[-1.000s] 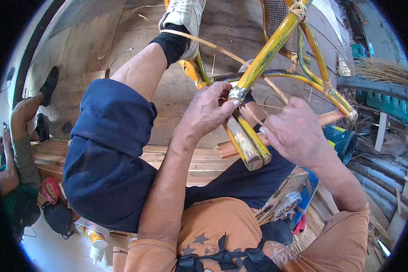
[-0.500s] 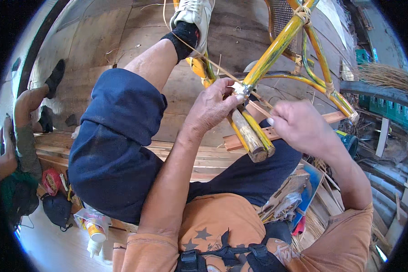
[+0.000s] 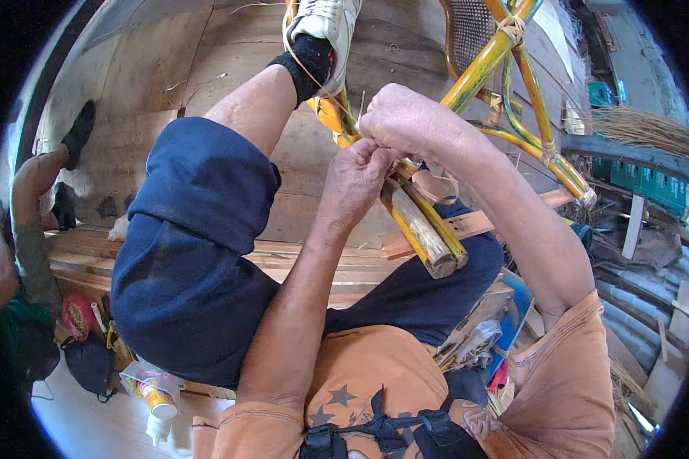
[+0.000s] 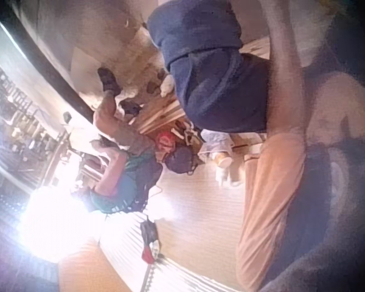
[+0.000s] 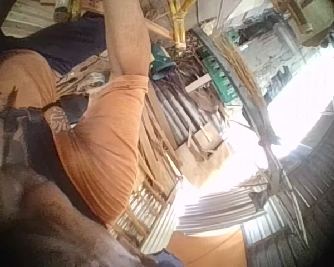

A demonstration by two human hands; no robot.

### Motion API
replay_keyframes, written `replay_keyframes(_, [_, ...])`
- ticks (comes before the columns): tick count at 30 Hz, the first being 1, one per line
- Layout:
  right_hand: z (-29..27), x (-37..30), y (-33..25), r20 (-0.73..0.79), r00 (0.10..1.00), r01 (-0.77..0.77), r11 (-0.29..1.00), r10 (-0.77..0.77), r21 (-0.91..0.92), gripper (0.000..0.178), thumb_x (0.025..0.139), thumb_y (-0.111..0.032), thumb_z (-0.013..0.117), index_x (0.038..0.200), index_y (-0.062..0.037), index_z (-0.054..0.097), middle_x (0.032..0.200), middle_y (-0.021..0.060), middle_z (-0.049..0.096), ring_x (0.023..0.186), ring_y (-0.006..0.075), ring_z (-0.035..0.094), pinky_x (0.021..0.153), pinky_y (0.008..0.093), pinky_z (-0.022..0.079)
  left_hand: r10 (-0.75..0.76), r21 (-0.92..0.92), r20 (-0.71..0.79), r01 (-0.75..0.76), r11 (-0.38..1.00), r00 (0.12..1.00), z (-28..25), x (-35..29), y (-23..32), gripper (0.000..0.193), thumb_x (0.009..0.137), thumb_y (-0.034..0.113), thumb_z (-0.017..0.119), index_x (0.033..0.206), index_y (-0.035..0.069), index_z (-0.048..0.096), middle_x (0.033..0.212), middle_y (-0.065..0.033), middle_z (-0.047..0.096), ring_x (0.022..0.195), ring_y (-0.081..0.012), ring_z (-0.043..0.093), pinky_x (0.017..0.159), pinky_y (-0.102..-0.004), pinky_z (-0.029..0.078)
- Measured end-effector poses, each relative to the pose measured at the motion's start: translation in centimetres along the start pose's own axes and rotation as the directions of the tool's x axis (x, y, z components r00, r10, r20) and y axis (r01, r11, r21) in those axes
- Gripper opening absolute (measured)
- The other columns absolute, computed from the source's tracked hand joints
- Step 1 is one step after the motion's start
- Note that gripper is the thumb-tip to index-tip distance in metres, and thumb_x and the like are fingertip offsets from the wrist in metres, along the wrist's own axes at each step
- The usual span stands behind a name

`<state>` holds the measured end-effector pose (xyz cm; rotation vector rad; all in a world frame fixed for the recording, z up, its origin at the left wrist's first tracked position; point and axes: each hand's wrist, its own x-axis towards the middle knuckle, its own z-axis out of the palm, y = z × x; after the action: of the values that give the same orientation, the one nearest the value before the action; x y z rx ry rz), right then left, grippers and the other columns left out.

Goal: Repairing a bamboo/wicker chair by wrapping joints with rattan strips.

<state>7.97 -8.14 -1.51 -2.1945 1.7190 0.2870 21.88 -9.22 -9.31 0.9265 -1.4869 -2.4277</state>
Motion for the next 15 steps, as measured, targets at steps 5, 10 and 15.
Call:
replay_keyframes(5, [-4.3, -7.9, -1.7, 0.346, 0.797, -0.502, 0.225, 0.496, 0.835, 0.022, 0.084, -0.025, 0.062, 0.076, -0.0046, 0.064, 0.061, -0.0042, 0.049, 0.051, 0.0067, 0.047, 0.046, 0.0226, 0.039, 0.116, 0.246, -0.059, -0.098, 0.964, 0.992, 0.4, 0.4, -0.6, 0.026, 0.09, 0.023, 0.057, 0.086, 0.0, 0.069, 0.066, -0.0005, 0.06, 0.059, -0.0076, 0.05, 0.055, -0.0266, 0.042])
replay_keyframes(10, [-13.4, -19.7, -5.2, 0.008, 0.77, -0.577, 0.69, 0.638, 0.437, 0.037, 0.083, -0.037, 0.061, 0.067, -0.004, 0.058, 0.059, -0.0007, 0.048, 0.053, 0.0107, 0.048, 0.049, 0.0285, 0.037, 0.167, 0.323, -0.101, -0.126, 0.938, 0.981, 0.9, 0.5, -0.8, 0.027, 0.09, 0.024, 0.057, 0.091, 0.001, 0.069, 0.063, -0.0013, 0.058, 0.056, -0.0093, 0.05, 0.053, -0.0277, 0.041])
replay_keyframes(15, [-20.1, -23.5, -8.8, -0.482, 0.696, -0.533, 0.833, 0.532, 0.15, 0.029, 0.085, -0.031, 0.058, 0.083, -0.0022, 0.059, 0.076, 0.0042, 0.054, 0.072, 0.015, 0.053, 0.064, 0.0323, 0.041, 0.151, 0.271, -0.097, -0.12, 0.955, 0.984, 1.0, 0.8, -1.3, 0.026, 0.09, 0.024, 0.056, 0.094, 0.003, 0.07, 0.068, -0.0055, 0.064, 0.061, -0.0146, 0.059, 0.061, -0.0306, 0.047])
